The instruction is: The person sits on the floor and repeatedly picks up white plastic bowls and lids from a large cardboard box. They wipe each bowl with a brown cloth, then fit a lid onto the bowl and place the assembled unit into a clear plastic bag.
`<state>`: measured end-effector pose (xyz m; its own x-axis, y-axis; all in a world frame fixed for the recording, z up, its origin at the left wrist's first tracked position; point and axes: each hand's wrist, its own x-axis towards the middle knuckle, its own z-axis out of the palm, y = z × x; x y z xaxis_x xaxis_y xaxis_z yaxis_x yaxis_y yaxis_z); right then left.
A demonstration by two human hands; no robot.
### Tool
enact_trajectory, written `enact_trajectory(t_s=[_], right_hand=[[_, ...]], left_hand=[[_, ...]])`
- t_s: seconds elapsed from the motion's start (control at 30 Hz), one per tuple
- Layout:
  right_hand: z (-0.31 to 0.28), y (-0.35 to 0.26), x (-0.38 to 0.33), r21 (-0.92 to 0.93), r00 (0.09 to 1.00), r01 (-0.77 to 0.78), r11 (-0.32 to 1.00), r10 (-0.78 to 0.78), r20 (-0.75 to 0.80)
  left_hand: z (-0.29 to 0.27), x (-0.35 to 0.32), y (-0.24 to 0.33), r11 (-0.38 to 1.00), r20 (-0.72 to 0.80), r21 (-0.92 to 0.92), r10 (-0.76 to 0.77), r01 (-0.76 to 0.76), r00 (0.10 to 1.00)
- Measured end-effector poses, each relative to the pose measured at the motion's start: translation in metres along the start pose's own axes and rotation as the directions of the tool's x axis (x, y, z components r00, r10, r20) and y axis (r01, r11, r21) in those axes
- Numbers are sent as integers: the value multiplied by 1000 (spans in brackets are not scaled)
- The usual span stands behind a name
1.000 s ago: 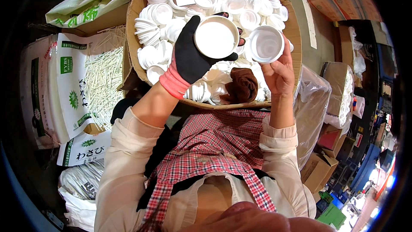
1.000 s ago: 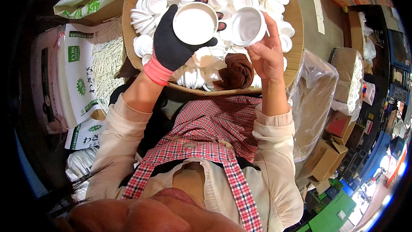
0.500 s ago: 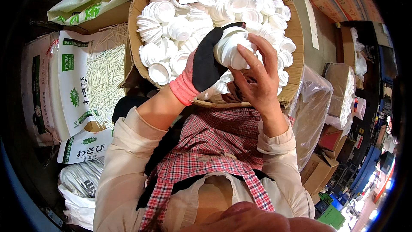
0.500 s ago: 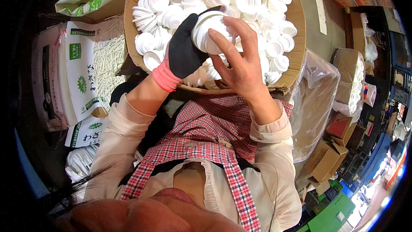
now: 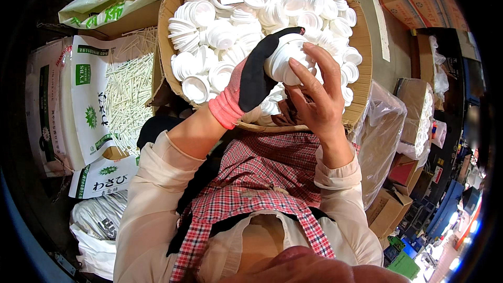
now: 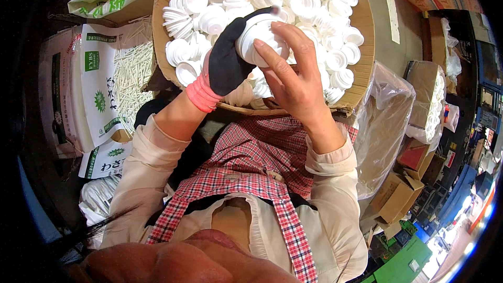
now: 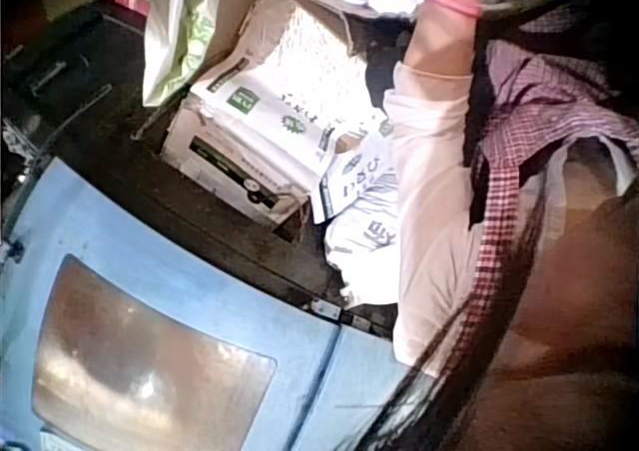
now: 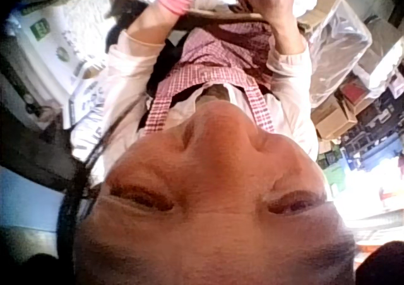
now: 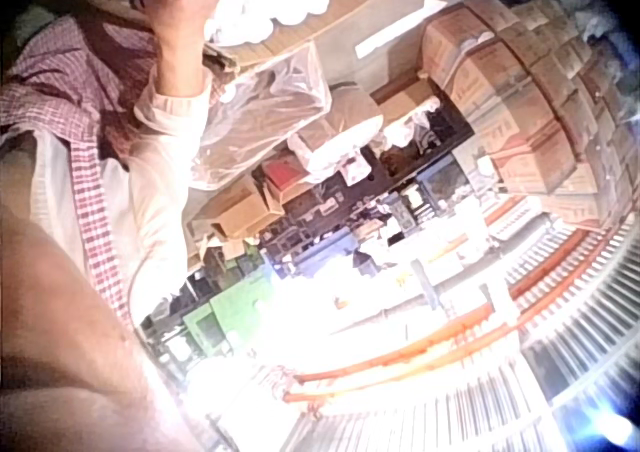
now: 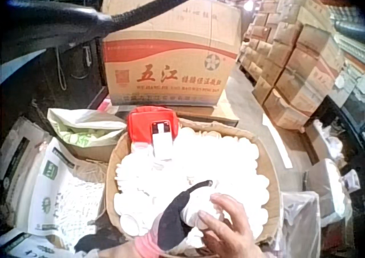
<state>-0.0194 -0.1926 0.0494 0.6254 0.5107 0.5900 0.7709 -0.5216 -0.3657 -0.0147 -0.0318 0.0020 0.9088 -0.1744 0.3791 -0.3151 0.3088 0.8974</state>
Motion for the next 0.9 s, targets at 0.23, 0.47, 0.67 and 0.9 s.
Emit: enact_trajectory(t_s=[0.23, 0.47, 0.67, 0.9], right_hand=[[-1, 3, 2, -2, 999, 32, 999, -32, 27], [-2, 7, -2, 589, 819, -483, 648, 573, 40], [13, 17, -2, 569, 584, -664, 485, 812, -12], [17, 22, 3, 501, 604, -696, 514, 796, 23]], left_hand=[[3, -1, 7, 862, 24, -430, -285, 268, 958], [13, 2, 1, 928, 53, -286, -232, 238, 971], [22, -8, -31, 987, 57, 51, -152, 149, 987], [25, -12, -34, 977, -39, 29, -210, 211, 977]])
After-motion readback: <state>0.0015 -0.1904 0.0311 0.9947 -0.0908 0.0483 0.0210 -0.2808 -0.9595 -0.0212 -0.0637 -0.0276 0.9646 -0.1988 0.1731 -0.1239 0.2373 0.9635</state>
